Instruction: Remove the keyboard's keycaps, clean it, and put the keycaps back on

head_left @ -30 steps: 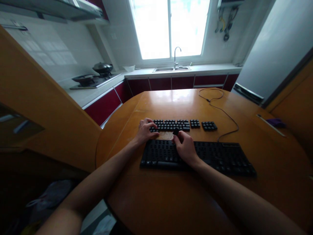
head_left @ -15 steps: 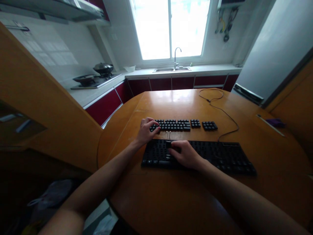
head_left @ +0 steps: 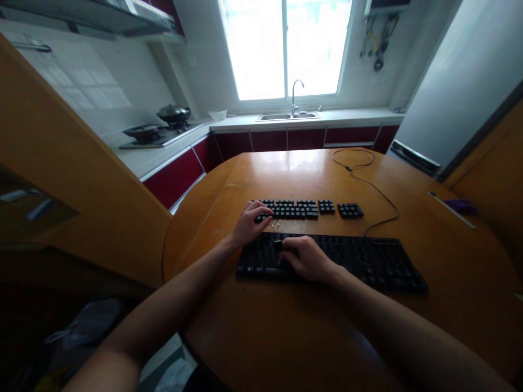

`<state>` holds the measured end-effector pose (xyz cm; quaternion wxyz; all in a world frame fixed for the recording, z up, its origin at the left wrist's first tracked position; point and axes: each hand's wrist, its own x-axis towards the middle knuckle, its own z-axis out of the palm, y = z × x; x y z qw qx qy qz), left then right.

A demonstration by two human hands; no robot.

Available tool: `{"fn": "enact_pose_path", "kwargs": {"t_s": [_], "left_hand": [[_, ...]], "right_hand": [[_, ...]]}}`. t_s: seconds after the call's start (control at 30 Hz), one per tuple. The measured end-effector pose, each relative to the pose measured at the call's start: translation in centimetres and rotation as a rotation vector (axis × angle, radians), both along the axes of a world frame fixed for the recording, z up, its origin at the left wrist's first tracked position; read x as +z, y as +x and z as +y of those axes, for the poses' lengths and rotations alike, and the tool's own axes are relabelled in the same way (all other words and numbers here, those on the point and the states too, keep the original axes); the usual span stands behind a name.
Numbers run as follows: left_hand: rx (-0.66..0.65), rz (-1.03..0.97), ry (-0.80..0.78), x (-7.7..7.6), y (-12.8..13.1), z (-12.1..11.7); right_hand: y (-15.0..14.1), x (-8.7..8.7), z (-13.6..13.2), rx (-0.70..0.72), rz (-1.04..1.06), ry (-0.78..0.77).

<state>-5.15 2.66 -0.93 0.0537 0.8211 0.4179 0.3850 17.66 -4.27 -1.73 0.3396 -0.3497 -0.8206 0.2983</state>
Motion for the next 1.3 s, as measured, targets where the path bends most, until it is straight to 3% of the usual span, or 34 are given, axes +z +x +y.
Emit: {"fn": "enact_pose_path", "kwargs": {"t_s": [0.13, 0.3, 0.5, 0.63, 0.77, 0.9, 1.1, 1.3], "left_hand": [[-0.089, -0.041, -0.084, 0.5, 0.7, -0.8], [-0.259, -0.028, -0.196, 0.8, 1.3, -1.9], [-0.374, 0.036, -0.200, 1.1, 2.3, -2.9], [-0.366, 0.036, -0.144, 0.9, 2.6, -3.0], [-0.262, 0.032, -0.045, 0.5, 2.7, -3.3], [-0.259, 0.153, 0.078, 0.6, 3.1, -4.1], [-0.296, 0.051, -0.003, 1.2, 3.4, -4.1], [0.048, 0.067, -0.015, 0.8, 0.4, 0.2]], "right_hand": [[0.1, -0.1, 0.7, -0.094, 0.194, -0.089], [0.2, -0.2, 1.0, -0.335, 0.362, -0.019], [0.1, -0.1, 0.8, -0.322, 0.385, 0.027], [0.0, -0.5, 1.0, -0.340, 0.324, -0.012], [-0.1, -0.8, 1.2, -0.352, 0.301, -0.033], [0.0, -0.6, 1.2, -0.379, 0.277, 0.004], [0.0, -0.3, 1.1, -0.360, 0.316, -0.018], [-0.1, -0.8, 1.7, -0.384, 0.354, -0.121]]}}
